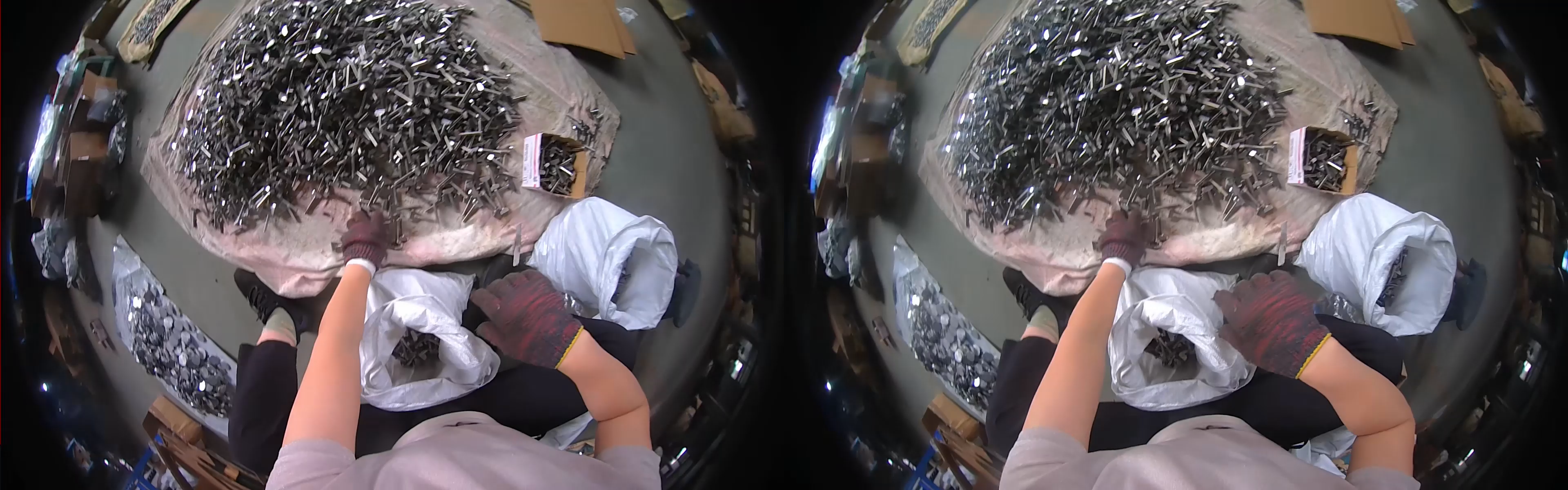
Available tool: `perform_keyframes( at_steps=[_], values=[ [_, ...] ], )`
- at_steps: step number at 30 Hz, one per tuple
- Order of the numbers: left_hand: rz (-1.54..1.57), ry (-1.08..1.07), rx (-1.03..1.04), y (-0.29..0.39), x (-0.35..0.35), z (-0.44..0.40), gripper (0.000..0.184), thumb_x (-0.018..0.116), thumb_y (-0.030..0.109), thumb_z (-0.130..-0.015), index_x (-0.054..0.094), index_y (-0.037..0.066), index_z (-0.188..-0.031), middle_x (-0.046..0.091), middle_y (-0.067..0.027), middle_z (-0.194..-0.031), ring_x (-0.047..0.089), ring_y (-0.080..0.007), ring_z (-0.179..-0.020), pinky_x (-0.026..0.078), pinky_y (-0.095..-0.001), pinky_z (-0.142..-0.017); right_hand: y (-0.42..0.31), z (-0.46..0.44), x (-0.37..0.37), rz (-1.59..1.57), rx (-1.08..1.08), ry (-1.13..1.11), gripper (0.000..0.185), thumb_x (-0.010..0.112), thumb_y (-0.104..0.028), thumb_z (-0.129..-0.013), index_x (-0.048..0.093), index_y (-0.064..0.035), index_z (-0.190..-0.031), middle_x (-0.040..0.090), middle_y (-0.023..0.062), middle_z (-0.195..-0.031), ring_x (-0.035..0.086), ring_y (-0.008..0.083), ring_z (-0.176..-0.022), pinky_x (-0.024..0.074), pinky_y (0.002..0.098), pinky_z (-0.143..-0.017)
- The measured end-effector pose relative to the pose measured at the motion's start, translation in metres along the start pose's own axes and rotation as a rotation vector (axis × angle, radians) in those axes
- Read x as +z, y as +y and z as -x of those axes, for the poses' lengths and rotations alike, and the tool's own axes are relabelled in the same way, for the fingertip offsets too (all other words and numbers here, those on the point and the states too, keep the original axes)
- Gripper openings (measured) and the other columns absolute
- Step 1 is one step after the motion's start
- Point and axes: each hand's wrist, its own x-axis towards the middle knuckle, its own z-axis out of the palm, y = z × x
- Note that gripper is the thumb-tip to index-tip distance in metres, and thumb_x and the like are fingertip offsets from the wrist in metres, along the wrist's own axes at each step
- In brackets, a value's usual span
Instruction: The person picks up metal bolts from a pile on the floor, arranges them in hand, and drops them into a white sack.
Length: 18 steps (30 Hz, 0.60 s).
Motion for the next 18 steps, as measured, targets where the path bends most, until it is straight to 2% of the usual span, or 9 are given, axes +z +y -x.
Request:
perform_keyframes(
  at_steps=[4,7,9,10,11,13,16,17,18],
  values=[
    [-0.027,0.007,0.049,-0.007,-0.003,0.004,0.036,0.064,0.036,-0.090,0.059,0.019,-0.121,0.056,-0.0226,-0.124,0.059,-0.0450,-0.112,0.053,-0.0567,-0.089,0.000,0.002,-0.001,0.014,0.009,0.004,0.044,0.073,-0.035,-0.077,0.065,-0.0108,-0.112,0.068,0.0088,-0.095,0.065,0.0299,-0.092,0.0485,0.0450,-0.082],
    [-0.069,-0.021,0.081,0.000,-0.024,0.006,0.038,0.064,0.038,-0.090,0.058,0.017,-0.120,0.061,-0.0215,-0.118,0.063,-0.0423,-0.108,0.054,-0.0561,-0.086,0.001,0.004,-0.004,0.047,0.023,-0.065,0.039,0.064,-0.043,-0.088,0.062,-0.0122,-0.112,0.067,0.0089,-0.095,0.063,0.0277,-0.094,0.0446,0.0448,-0.083],
    [0.153,-0.022,-0.042,-0.011,-0.022,-0.006,0.042,0.066,0.037,-0.088,0.057,0.015,-0.122,0.066,-0.0215,-0.110,0.065,-0.0405,-0.103,0.053,-0.0564,-0.086,0.002,0.006,-0.005,0.053,0.034,-0.080,0.038,0.063,-0.044,-0.089,0.062,-0.0126,-0.111,0.067,0.0090,-0.095,0.063,0.0272,-0.095,0.0443,0.0444,-0.083],
    [0.160,0.223,-0.074,-0.020,-0.017,-0.003,0.047,0.074,0.034,-0.083,0.059,0.007,-0.118,0.070,-0.0209,-0.103,0.068,-0.0380,-0.092,0.055,-0.0470,-0.083,0.002,0.007,-0.004,0.051,0.036,-0.075,0.038,0.063,-0.044,-0.089,0.062,-0.0126,-0.111,0.067,0.0090,-0.095,0.063,0.0272,-0.095,0.0443,0.0444,-0.083],
    [0.156,0.225,-0.074,-0.038,-0.007,-0.013,0.047,0.074,0.034,-0.083,0.059,0.007,-0.118,0.070,-0.0209,-0.103,0.068,-0.0380,-0.092,0.055,-0.0470,-0.083,0.001,0.008,-0.003,0.051,0.027,-0.063,0.038,0.063,-0.044,-0.089,0.062,-0.0129,-0.111,0.067,0.0090,-0.095,0.063,0.0273,-0.095,0.0442,0.0443,-0.083],
    [0.811,0.328,-0.302,-0.078,0.009,-0.043,0.031,0.068,0.018,-0.083,0.060,0.006,-0.110,0.069,-0.0177,-0.092,0.068,-0.0331,-0.079,0.056,-0.0447,-0.070,0.001,0.010,-0.004,0.061,0.020,-0.043,0.038,0.063,-0.044,-0.089,0.062,-0.0132,-0.111,0.067,0.0090,-0.095,0.063,0.0274,-0.095,0.0440,0.0443,-0.083],
    [1.980,-0.022,-0.505,-0.093,-0.021,-0.045,0.018,0.063,0.005,-0.078,0.060,0.007,-0.096,0.059,-0.0064,-0.074,0.056,-0.0199,-0.061,0.043,-0.0323,-0.049,-0.001,0.010,-0.007,0.033,0.019,0.003,0.043,0.071,-0.039,-0.079,0.065,-0.0119,-0.112,0.068,0.0083,-0.096,0.065,0.0287,-0.093,0.0478,0.0453,-0.082],
    [1.978,-0.012,-0.502,-0.091,-0.031,-0.043,0.018,0.063,0.005,-0.078,0.060,0.007,-0.096,0.059,-0.0064,-0.074,0.056,-0.0199,-0.061,0.043,-0.0323,-0.049,-0.001,0.010,-0.007,0.045,0.020,0.003,0.042,0.071,-0.039,-0.079,0.066,-0.0119,-0.111,0.068,0.0080,-0.095,0.065,0.0284,-0.093,0.0479,0.0453,-0.083],
    [2.185,-0.126,-0.381,-0.086,-0.042,-0.039,0.018,0.064,0.006,-0.079,0.061,0.007,-0.096,0.059,-0.0061,-0.075,0.054,-0.0190,-0.061,0.044,-0.0313,-0.050,-0.003,0.010,-0.007,0.056,0.021,0.003,0.041,0.070,-0.039,-0.080,0.067,-0.0119,-0.110,0.068,0.0078,-0.095,0.065,0.0282,-0.093,0.0481,0.0453,-0.083]
  ],
)
